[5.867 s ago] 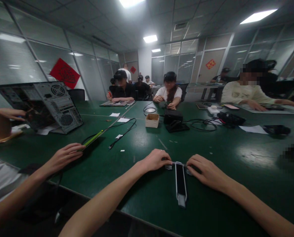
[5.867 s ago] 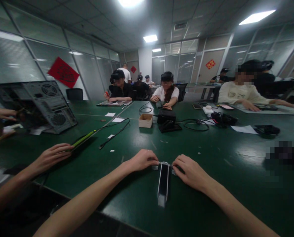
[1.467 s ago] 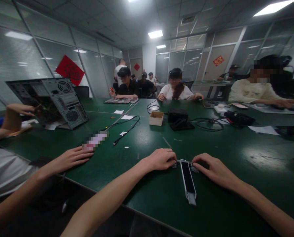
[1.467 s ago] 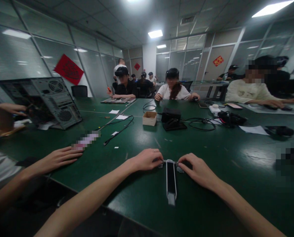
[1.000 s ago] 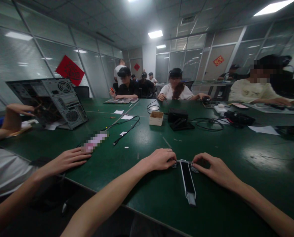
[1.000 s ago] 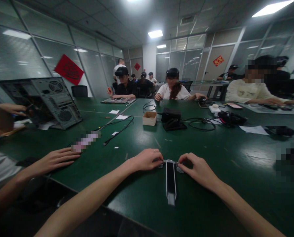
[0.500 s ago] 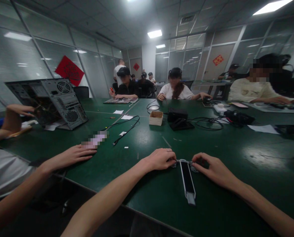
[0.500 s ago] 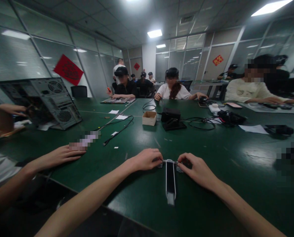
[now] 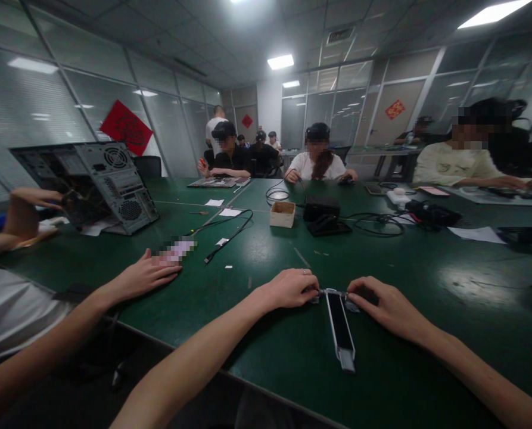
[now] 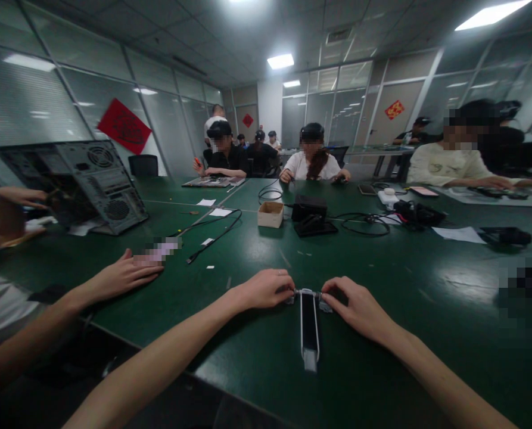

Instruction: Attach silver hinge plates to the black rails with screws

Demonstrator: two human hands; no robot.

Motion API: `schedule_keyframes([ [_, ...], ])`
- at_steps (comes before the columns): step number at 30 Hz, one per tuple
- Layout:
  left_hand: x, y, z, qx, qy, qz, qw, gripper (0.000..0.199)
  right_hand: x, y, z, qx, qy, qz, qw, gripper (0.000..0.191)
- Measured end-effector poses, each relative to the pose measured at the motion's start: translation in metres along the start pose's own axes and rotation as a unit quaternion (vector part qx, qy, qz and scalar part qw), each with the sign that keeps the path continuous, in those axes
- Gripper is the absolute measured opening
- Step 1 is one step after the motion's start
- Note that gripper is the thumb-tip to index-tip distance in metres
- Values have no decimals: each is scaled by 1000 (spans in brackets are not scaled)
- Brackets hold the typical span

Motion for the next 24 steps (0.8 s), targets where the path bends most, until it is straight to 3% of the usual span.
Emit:
schedule_keyframes([
  [24,0,2,1,-9,13,-13,1000,11,2,-1,8,22,-26,-33,999,30],
])
Point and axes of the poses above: each hand's wrist, its own x-axis towards the middle knuckle, its own y-axis out of the back of the hand, z = x × y, the point moved 6 cm from there along x, towards the middle knuckle, and after that the axes turned 12 degrees about -y, right-handed, at the moved point
